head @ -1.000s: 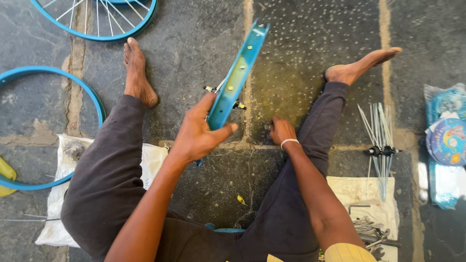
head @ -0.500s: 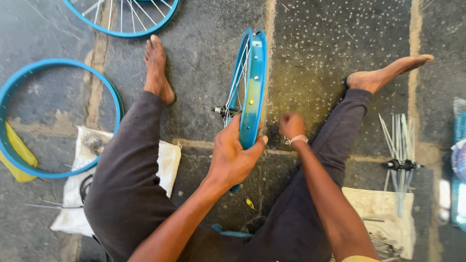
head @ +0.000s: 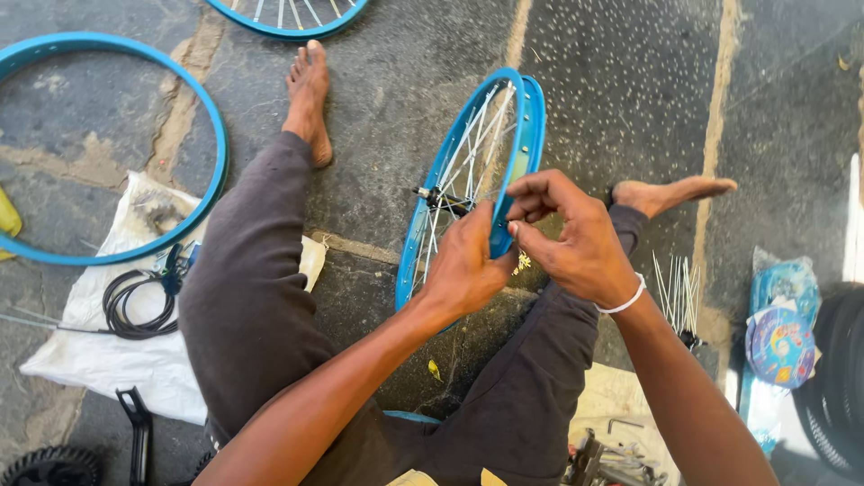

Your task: The person sits on the ground and assembles a bicycle wheel by inserting metal spokes into the blue rim and hub. They use their hands to thread the spokes and secure them with small nuts, occasionally picking up additional spokes from a pile on the floor.

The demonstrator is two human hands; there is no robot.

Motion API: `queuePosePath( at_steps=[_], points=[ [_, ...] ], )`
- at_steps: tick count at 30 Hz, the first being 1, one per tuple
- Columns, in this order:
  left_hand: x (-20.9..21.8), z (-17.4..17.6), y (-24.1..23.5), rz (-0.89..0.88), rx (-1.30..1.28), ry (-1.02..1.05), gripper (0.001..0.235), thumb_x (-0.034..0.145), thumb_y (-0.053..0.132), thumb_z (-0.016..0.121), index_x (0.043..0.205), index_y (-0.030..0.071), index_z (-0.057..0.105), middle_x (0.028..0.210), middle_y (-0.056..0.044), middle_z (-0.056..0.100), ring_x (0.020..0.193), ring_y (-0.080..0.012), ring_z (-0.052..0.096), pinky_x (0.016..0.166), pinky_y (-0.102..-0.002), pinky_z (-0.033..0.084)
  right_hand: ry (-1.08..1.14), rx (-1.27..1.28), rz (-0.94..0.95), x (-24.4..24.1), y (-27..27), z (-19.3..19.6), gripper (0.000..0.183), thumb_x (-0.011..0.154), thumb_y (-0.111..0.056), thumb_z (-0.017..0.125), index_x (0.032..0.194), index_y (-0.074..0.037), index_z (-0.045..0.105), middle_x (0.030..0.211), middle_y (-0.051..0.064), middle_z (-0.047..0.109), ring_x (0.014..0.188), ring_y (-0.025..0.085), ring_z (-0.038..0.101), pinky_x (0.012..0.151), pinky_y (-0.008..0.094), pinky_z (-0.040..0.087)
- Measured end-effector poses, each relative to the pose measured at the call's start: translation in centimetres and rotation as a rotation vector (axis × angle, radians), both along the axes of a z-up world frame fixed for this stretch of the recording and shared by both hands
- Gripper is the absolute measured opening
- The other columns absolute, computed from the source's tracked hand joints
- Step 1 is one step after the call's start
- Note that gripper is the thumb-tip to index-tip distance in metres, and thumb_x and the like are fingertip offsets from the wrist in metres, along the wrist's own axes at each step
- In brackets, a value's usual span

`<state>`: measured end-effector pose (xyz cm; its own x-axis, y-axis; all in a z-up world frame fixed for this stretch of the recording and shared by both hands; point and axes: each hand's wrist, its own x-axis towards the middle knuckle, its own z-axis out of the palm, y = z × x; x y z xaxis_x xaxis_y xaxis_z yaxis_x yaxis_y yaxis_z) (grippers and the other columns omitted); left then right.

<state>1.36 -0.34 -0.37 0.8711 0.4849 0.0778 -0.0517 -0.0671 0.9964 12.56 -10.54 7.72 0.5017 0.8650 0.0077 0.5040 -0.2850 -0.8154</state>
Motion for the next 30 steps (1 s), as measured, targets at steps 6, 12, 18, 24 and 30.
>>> queuePosePath(
  at_steps=[6,12,18,24,30],
  points=[
    [-0.2,0.0,0.3,-0.003,0.006,0.024,0.027,0.081,0.010,0.068,0.101,-0.001,0.053,0.086,-0.020,0.068,0.077,-0.0326,0.071,0.066,-0.044,0.051,0.050,-0.043,0.023,0.6,0.2,-0.7,0.035,0.086,0.002,0.073,0.120,-0.001,0.062,0.102,0.003,0.069,0.096,0.012,0.066,0.086,0.027,0.054],
    [0.1,-0.6,0.3,0.020,0.007,0.013,0.027,0.081,0.011,0.070,0.099,-0.001,0.053,0.086,-0.022,0.067,0.077,-0.0385,0.069,0.066,-0.047,0.050,-0.088,-0.097,-0.004,-0.3,1.1,-0.3,0.027,0.084,0.000,0.073,0.110,-0.001,0.064,0.101,0.006,0.069,0.094,0.013,0.066,0.086,0.028,0.055],
    [0.6,-2.0,0.5,0.075,0.110,-0.037,0.029,0.076,0.005,0.066,0.102,0.001,0.055,0.091,-0.025,0.067,0.088,-0.0469,0.065,0.071,-0.051,0.048,-0.873,-0.145,0.103,-2.6,1.5,0.1,0.016,0.083,-0.010,0.076,0.096,-0.005,0.068,0.091,0.013,0.066,0.088,0.030,0.065,0.078,0.041,0.052],
    [0.8,-1.8,1.0,0.090,0.101,-0.100,0.027,0.079,0.009,0.069,0.100,0.000,0.054,0.092,-0.025,0.065,0.090,-0.0470,0.063,0.073,-0.052,0.048,-0.664,-0.188,-0.044,-2.5,1.8,0.3,0.014,0.088,-0.016,0.073,0.098,-0.007,0.070,0.075,0.011,0.067,0.066,0.028,0.066,0.060,0.042,0.051],
    [0.2,-1.4,0.7,0.049,0.055,-0.036,0.024,0.085,0.011,0.067,0.103,0.001,0.055,0.096,-0.023,0.066,0.091,-0.0438,0.065,0.074,-0.051,0.049,-0.758,-0.285,0.026,-2.8,1.7,0.5,0.018,0.092,-0.021,0.071,0.100,-0.006,0.065,0.073,0.012,0.067,0.060,0.033,0.065,0.055,0.046,0.049]
  ],
)
